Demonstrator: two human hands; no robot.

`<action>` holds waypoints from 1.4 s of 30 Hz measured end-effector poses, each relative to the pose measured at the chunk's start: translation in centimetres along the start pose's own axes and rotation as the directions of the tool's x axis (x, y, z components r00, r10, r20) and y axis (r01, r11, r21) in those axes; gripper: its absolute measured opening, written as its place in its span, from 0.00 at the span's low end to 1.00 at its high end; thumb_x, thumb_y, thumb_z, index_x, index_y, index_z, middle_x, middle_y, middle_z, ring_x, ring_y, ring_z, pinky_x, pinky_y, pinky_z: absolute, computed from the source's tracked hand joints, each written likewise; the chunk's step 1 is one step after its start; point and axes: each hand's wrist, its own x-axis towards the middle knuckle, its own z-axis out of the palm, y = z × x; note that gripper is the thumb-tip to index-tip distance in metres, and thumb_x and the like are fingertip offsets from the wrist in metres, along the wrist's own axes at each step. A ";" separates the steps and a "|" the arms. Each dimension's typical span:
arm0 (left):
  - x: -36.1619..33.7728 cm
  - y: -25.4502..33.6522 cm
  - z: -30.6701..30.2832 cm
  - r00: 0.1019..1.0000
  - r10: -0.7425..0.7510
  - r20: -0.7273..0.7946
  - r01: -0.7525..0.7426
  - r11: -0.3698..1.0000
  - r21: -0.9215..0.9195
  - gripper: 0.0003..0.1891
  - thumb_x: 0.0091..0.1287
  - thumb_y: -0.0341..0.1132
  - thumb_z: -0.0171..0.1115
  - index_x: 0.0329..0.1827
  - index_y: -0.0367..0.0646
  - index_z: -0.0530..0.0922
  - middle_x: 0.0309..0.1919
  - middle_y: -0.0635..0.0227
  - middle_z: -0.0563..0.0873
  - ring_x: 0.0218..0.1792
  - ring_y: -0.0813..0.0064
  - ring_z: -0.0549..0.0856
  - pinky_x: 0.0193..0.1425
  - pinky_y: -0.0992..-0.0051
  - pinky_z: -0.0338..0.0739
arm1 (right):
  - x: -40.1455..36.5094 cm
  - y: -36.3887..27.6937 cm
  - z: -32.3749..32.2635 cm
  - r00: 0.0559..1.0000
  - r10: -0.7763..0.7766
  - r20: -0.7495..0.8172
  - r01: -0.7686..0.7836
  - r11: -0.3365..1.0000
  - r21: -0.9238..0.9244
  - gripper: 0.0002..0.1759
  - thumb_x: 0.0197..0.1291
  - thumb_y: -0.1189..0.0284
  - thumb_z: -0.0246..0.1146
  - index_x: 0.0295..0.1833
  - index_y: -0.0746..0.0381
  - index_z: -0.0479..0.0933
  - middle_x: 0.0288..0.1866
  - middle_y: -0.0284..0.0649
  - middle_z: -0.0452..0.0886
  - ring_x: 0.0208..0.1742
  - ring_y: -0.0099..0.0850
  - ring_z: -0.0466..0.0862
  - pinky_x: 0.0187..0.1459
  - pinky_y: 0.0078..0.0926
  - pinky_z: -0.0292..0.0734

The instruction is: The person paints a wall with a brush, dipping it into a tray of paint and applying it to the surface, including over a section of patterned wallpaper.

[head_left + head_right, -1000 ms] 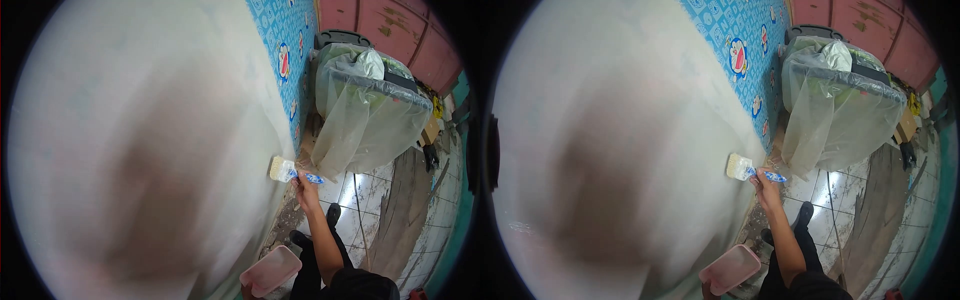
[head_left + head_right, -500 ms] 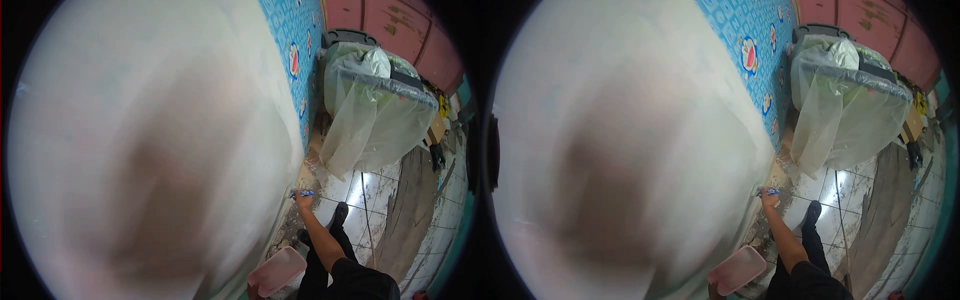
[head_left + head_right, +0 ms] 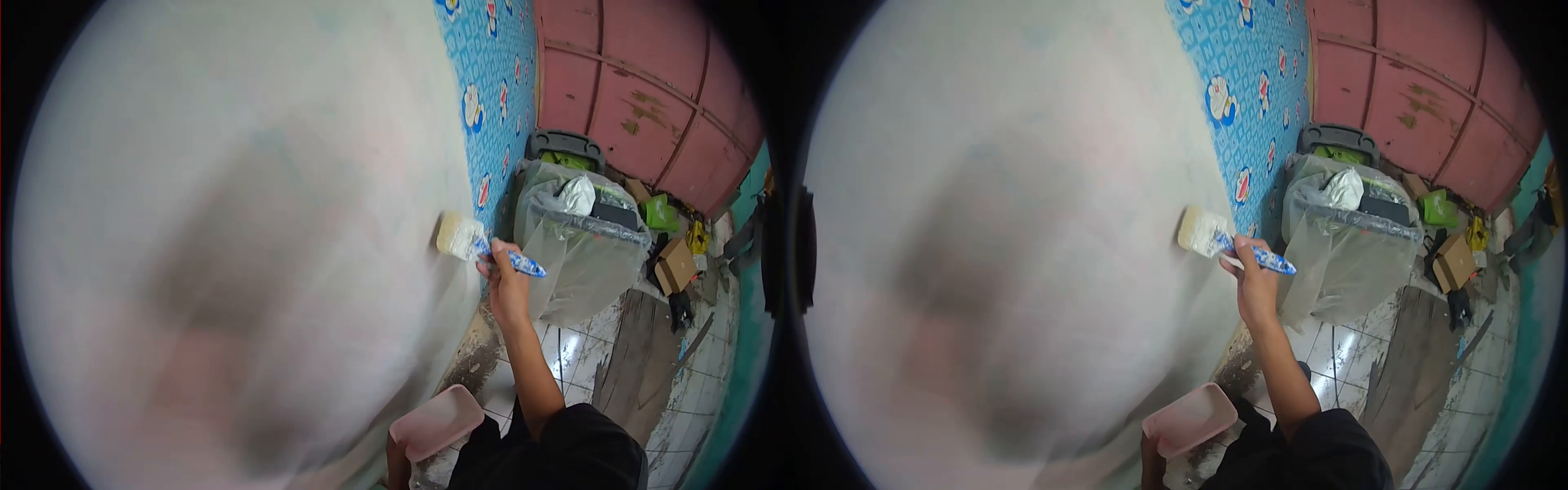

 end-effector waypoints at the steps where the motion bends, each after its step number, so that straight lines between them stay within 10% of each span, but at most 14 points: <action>1: 0.0 0.9 0.6 1.000 -0.004 0.004 0.004 1.000 -0.016 0.31 0.66 0.45 0.61 0.66 0.32 0.68 0.61 0.58 0.77 0.63 0.65 0.75 0.70 0.66 0.65 | 0.3 -1.0 0.9 0.999 -0.018 0.034 0.017 0.999 0.047 0.08 0.68 0.70 0.63 0.46 0.61 0.76 0.45 0.36 0.79 0.45 0.26 0.82 0.46 0.27 0.84; 8: 0.4 2.8 4.4 0.997 0.060 -0.041 -0.064 0.993 -0.101 0.30 0.68 0.45 0.57 0.67 0.32 0.67 0.60 0.58 0.77 0.62 0.65 0.75 0.70 0.66 0.64 | 4.5 8.6 -7.6 0.968 0.243 0.054 -0.249 0.949 0.194 0.10 0.68 0.68 0.64 0.50 0.59 0.74 0.47 0.35 0.78 0.47 0.27 0.80 0.53 0.30 0.80; 18: 3.0 0.4 13.4 0.993 0.051 -0.110 -0.062 0.993 -0.098 0.29 0.69 0.45 0.54 0.68 0.34 0.67 0.61 0.59 0.76 0.63 0.64 0.75 0.70 0.66 0.65 | 8.6 15.2 -18.8 0.832 0.437 -0.342 -0.524 0.821 -0.227 0.11 0.64 0.71 0.66 0.46 0.62 0.74 0.38 0.40 0.81 0.35 0.31 0.84 0.37 0.31 0.87; 24: 4.8 -2.1 17.6 0.993 0.015 -0.114 -0.044 0.966 -0.255 0.29 0.70 0.43 0.51 0.69 0.34 0.65 0.60 0.57 0.77 0.58 0.62 0.81 0.61 0.64 0.78 | 9.7 5.1 -7.3 0.927 0.373 -0.043 -0.371 0.893 -0.254 0.09 0.64 0.70 0.67 0.43 0.62 0.75 0.40 0.40 0.82 0.38 0.29 0.84 0.39 0.28 0.86; 27: 5.1 -2.3 19.1 0.992 0.015 -0.123 -0.050 0.954 -0.294 0.32 0.69 0.46 0.54 0.71 0.36 0.64 0.64 0.58 0.74 0.65 0.64 0.74 0.71 0.65 0.66 | 9.9 -0.2 -5.5 0.929 0.350 0.121 -0.299 0.901 -0.314 0.09 0.65 0.70 0.67 0.44 0.63 0.77 0.40 0.38 0.82 0.39 0.26 0.84 0.40 0.25 0.84; 37: 6.4 0.2 24.4 0.982 0.122 -0.143 -0.150 0.967 -0.204 0.28 0.69 0.42 0.57 0.69 0.36 0.67 0.61 0.59 0.77 0.63 0.66 0.75 0.69 0.67 0.66 | 9.4 -11.7 -7.9 0.705 0.509 0.493 -0.076 0.746 -0.661 0.08 0.59 0.74 0.71 0.40 0.67 0.83 0.33 0.37 0.86 0.35 0.22 0.84 0.38 0.21 0.79; 42: 6.4 2.2 26.0 0.985 0.127 -0.117 -0.140 0.984 -0.107 0.30 0.69 0.46 0.60 0.68 0.36 0.69 0.60 0.59 0.78 0.62 0.68 0.75 0.68 0.69 0.66 | 7.0 -14.6 -7.0 0.631 0.428 0.647 0.343 0.594 -0.727 0.10 0.59 0.72 0.71 0.36 0.69 0.83 0.31 0.42 0.87 0.33 0.25 0.87 0.37 0.24 0.80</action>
